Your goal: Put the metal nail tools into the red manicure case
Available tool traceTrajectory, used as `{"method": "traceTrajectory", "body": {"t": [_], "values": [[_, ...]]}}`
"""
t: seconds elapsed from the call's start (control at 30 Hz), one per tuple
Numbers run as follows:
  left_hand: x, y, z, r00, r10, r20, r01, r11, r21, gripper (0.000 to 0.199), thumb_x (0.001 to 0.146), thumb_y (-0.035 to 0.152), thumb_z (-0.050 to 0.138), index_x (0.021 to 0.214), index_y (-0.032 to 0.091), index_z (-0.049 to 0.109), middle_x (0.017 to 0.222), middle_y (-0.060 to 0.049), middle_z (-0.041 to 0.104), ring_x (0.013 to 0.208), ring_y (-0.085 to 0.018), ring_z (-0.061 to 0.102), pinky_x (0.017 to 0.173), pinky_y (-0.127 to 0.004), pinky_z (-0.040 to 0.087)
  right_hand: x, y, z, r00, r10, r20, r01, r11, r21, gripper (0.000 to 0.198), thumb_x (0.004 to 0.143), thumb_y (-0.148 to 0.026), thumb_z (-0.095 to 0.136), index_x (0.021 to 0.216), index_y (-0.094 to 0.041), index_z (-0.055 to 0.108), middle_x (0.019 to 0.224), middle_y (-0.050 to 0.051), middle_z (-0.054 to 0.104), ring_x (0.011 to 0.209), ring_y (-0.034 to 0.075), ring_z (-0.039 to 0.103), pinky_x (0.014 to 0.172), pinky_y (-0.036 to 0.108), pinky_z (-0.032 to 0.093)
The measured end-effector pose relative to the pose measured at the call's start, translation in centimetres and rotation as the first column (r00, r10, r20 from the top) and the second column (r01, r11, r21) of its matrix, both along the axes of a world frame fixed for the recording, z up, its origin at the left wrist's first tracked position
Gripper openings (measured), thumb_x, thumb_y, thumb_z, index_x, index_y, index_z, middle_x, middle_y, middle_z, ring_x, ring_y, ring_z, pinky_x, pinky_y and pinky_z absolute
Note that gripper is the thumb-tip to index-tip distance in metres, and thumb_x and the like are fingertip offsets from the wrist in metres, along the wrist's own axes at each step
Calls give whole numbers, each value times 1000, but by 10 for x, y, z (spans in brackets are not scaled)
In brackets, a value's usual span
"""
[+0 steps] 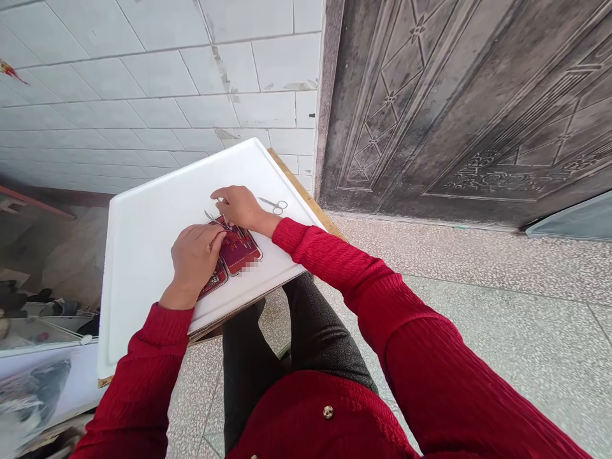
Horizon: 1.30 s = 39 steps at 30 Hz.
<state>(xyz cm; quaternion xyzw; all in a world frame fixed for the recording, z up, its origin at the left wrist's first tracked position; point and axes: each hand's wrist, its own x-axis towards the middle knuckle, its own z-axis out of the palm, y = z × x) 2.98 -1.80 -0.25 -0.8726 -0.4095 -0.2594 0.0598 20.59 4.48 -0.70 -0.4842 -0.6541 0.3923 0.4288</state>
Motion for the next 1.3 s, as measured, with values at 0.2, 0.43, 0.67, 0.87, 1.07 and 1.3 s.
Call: {"method": "traceTrajectory", "body": {"t": [0.2, 0.43, 0.67, 0.87, 1.07, 1.3], "values": [[0, 2, 1, 1000, -27, 0, 27, 1000, -2, 32, 110, 33, 44, 100, 24, 72, 102, -7, 80, 99, -26, 72, 102, -47, 50, 3, 0, 1, 997, 36, 75, -34, 999, -22, 37, 91, -12, 55, 120, -17, 76, 61, -3, 67, 52, 17, 64, 81, 38, 62], [3, 1, 6, 1000, -24, -17, 24, 1000, 4, 34, 110, 30, 40, 99, 25, 71, 104, -6, 80, 105, -25, 71, 113, -50, 44, 5, -5, 12, 973, -17, 230, 6, 999, 49, 36, 85, -3, 56, 108, -15, 81, 79, 2, 75, 69, 19, 72, 92, 37, 58], [4, 4, 4, 1000, -19, -16, 19, 1000, 10, 33, 110, 30, 41, 100, 26, 72, 105, -5, 79, 105, -25, 70, 114, -50, 43, 5, -7, 16, 919, -60, 389, 17, 993, 114, 32, 86, -3, 60, 102, -18, 85, 98, 5, 81, 99, 24, 75, 94, 35, 55], [0, 7, 3, 999, 37, -8, -37, 999, 0, 31, 108, 29, 42, 109, 26, 73, 111, -7, 79, 108, -27, 70, 111, -50, 45, 1, -12, 21, 829, -85, 553, 9, 990, 139, 32, 94, -9, 58, 110, -16, 85, 119, 10, 80, 112, 28, 72, 97, 37, 52], [-11, 9, 2, 991, 134, -7, -134, 991, 25, 29, 107, 30, 45, 101, 25, 74, 103, -8, 79, 101, -29, 70, 105, -50, 47, 0, -22, 27, 734, -96, 672, 17, 992, 123, 33, 98, -11, 54, 109, -16, 85, 124, 14, 76, 107, 30, 71, 86, 37, 51], [-13, 7, 0, 989, 130, -72, -132, 991, -26, 25, 105, 27, 50, 101, 24, 74, 103, -7, 79, 98, -29, 70, 106, -53, 47, -3, -26, 26, 716, -98, 692, 10, 992, 129, 32, 98, -9, 53, 100, -15, 84, 122, 15, 75, 101, 28, 70, 82, 36, 50]]}}
